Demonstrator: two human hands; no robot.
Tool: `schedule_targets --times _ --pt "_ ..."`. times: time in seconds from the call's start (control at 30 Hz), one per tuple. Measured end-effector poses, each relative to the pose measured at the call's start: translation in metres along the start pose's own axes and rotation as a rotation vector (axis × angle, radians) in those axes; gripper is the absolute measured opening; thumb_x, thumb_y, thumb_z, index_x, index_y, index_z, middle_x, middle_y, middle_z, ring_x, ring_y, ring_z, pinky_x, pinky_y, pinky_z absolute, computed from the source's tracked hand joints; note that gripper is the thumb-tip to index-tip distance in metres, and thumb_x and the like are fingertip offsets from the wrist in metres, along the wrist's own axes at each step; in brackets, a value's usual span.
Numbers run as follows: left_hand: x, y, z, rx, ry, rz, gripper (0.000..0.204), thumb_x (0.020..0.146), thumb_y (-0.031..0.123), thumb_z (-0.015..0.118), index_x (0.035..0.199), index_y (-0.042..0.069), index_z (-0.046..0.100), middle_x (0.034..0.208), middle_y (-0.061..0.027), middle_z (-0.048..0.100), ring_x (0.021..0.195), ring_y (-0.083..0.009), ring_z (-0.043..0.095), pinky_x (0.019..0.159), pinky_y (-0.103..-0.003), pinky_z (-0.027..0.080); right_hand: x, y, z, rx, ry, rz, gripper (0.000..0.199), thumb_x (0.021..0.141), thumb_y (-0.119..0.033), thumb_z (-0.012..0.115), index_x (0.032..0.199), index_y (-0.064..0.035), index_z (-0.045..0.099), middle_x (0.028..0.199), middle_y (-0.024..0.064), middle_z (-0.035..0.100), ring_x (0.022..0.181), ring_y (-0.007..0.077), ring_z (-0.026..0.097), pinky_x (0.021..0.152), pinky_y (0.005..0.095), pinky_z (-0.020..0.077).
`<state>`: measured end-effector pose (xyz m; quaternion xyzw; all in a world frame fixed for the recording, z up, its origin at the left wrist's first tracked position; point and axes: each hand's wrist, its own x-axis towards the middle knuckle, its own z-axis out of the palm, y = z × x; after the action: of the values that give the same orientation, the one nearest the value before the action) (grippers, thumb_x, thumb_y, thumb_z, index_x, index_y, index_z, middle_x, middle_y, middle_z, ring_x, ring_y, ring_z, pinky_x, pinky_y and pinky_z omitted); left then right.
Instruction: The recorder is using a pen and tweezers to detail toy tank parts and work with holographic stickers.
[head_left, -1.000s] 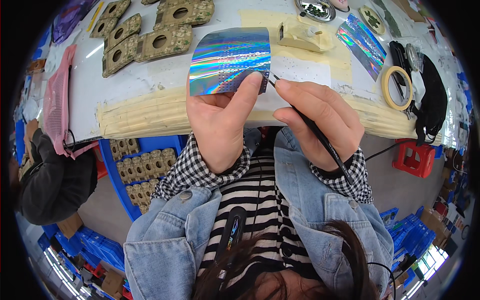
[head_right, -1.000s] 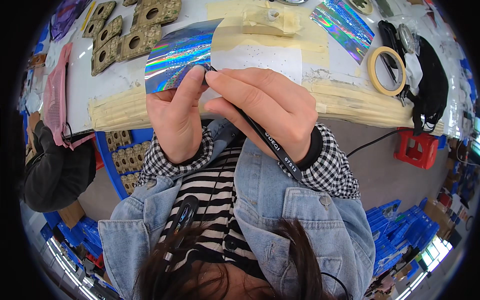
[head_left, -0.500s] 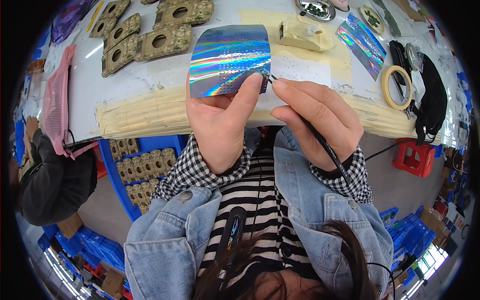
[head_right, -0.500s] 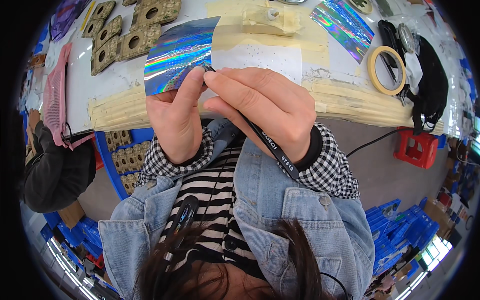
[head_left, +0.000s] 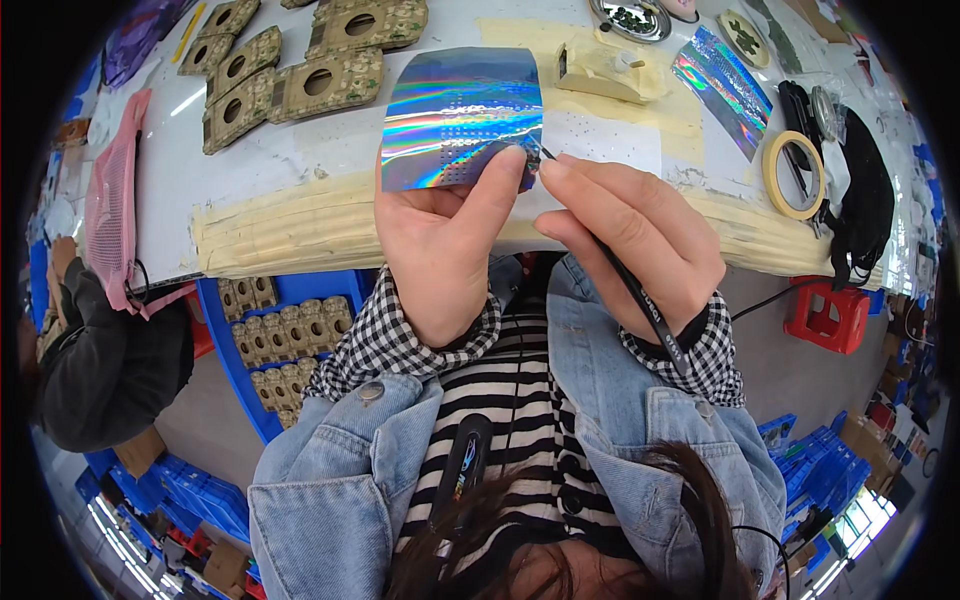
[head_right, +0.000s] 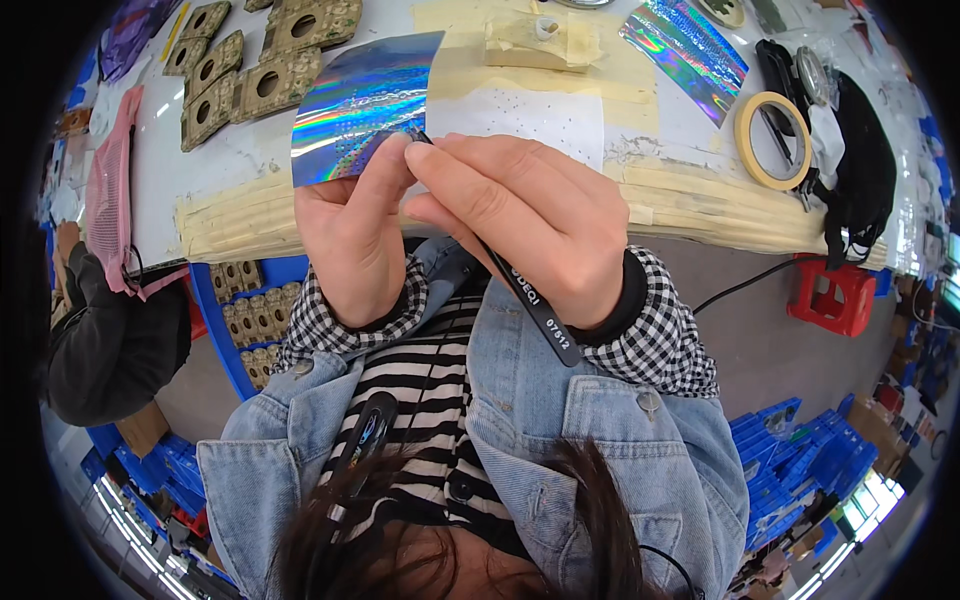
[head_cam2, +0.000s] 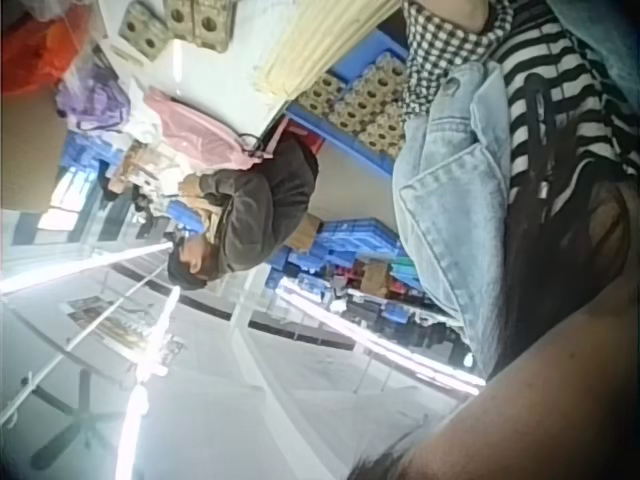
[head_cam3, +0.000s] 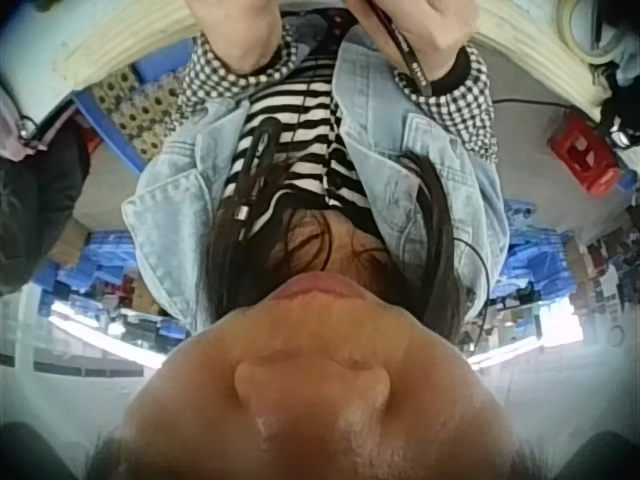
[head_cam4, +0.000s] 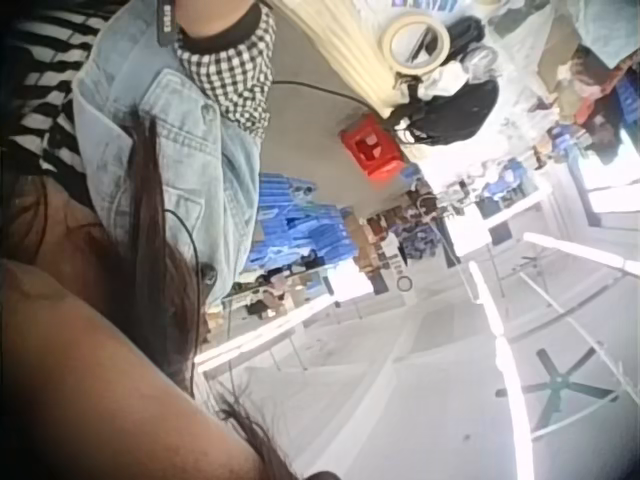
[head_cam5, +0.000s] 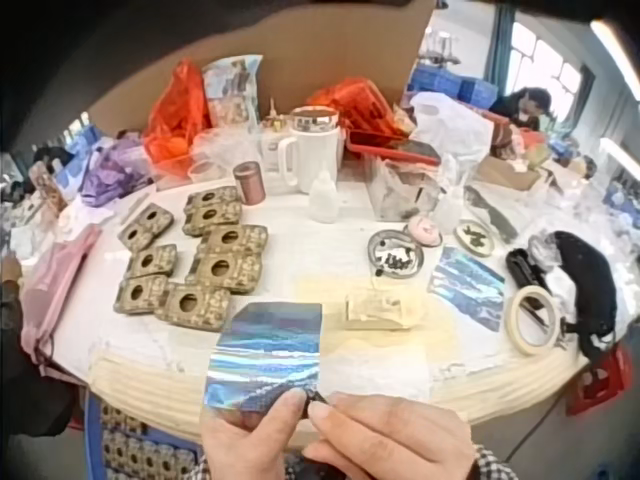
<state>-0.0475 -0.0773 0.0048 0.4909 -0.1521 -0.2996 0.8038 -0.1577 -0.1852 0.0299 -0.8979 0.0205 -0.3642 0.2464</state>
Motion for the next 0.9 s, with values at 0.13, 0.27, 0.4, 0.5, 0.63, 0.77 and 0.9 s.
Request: schedule_targets --times 0.13,0.27,0.4,0.5,0.63,0.77,0.9 --pt "-0.0002 0.0002 0.0017 -0.057 0.012 -0.017 0.016 0.084 0.000 0.064 0.100 -0.002 0.061 0.089 -0.0082 0.067 0.078 -0.0128 0.064 0.071 -0.025 0.053 0.0026 0.0019 0.0041 -0.101 0.033 -0.123 0.037 0.067 -0.009 0.077 0.102 -0.0003 0.066 0.090 0.0138 0.066 0.079 0.0256 0.067 0.065 0.0323 0.0557" --pt "0.0003 0.0024 0.0043 -0.071 0.016 -0.009 0.017 0.084 0.000 0.064 0.100 -0.002 0.060 0.089 -0.0083 0.067 0.077 -0.0128 0.064 0.070 -0.026 0.053 0.0012 0.0048 0.0056 -0.124 0.062 -0.176 0.037 0.066 -0.013 0.077 0.100 0.0001 0.067 0.088 0.0137 0.066 0.077 0.0256 0.067 0.061 0.0323 0.0563" --pt "-0.0001 0.0015 0.0042 -0.102 0.030 -0.013 0.017 0.084 -0.001 0.064 0.100 -0.002 0.061 0.089 -0.0082 0.067 0.077 -0.0128 0.064 0.071 -0.026 0.053 0.0012 0.0044 0.0055 -0.121 0.058 -0.181 0.037 0.066 -0.013 0.077 0.100 0.0000 0.067 0.089 0.0139 0.066 0.078 0.0259 0.067 0.062 0.0323 0.0564" --pt "-0.0006 0.0015 0.0035 -0.081 0.027 -0.016 0.017 0.084 -0.001 0.064 0.100 -0.002 0.061 0.089 -0.0083 0.067 0.078 -0.0128 0.064 0.071 -0.026 0.053 0.0010 0.0040 0.0051 -0.117 0.046 -0.172 0.037 0.066 -0.013 0.077 0.099 0.0000 0.067 0.089 0.0141 0.066 0.078 0.0263 0.067 0.062 0.0325 0.0566" --pt "-0.0018 0.0006 -0.0016 -0.019 -0.045 -0.002 0.020 0.088 -0.002 0.057 0.107 -0.002 0.057 0.100 -0.0098 0.065 0.088 -0.0148 0.063 0.077 -0.027 0.051 0.0013 0.0045 0.0050 -0.112 0.038 -0.174 0.038 0.065 -0.013 0.078 0.099 0.0005 0.067 0.088 0.0146 0.066 0.077 0.0265 0.067 0.062 0.0328 0.0569" --pt "-0.0013 0.0008 0.0021 -0.057 0.014 -0.013 0.017 0.085 -0.001 0.062 0.102 -0.002 0.060 0.092 -0.0090 0.066 0.081 -0.0136 0.064 0.073 -0.026 0.053 0.0011 0.0044 0.0054 -0.114 0.039 -0.170 0.039 0.065 -0.013 0.078 0.099 0.0007 0.067 0.088 0.0146 0.066 0.076 0.0264 0.067 0.063 0.0327 0.0570" --pt "-0.0013 0.0012 0.0035 -0.053 0.044 -0.015 0.017 0.083 -0.001 0.065 0.099 -0.003 0.062 0.089 -0.0085 0.067 0.077 -0.0131 0.064 0.070 -0.025 0.053 0.0014 0.0051 0.0056 -0.109 0.044 -0.170 0.039 0.064 -0.012 0.078 0.099 0.0008 0.067 0.087 0.0144 0.066 0.076 0.0263 0.067 0.063 0.0326 0.0571"
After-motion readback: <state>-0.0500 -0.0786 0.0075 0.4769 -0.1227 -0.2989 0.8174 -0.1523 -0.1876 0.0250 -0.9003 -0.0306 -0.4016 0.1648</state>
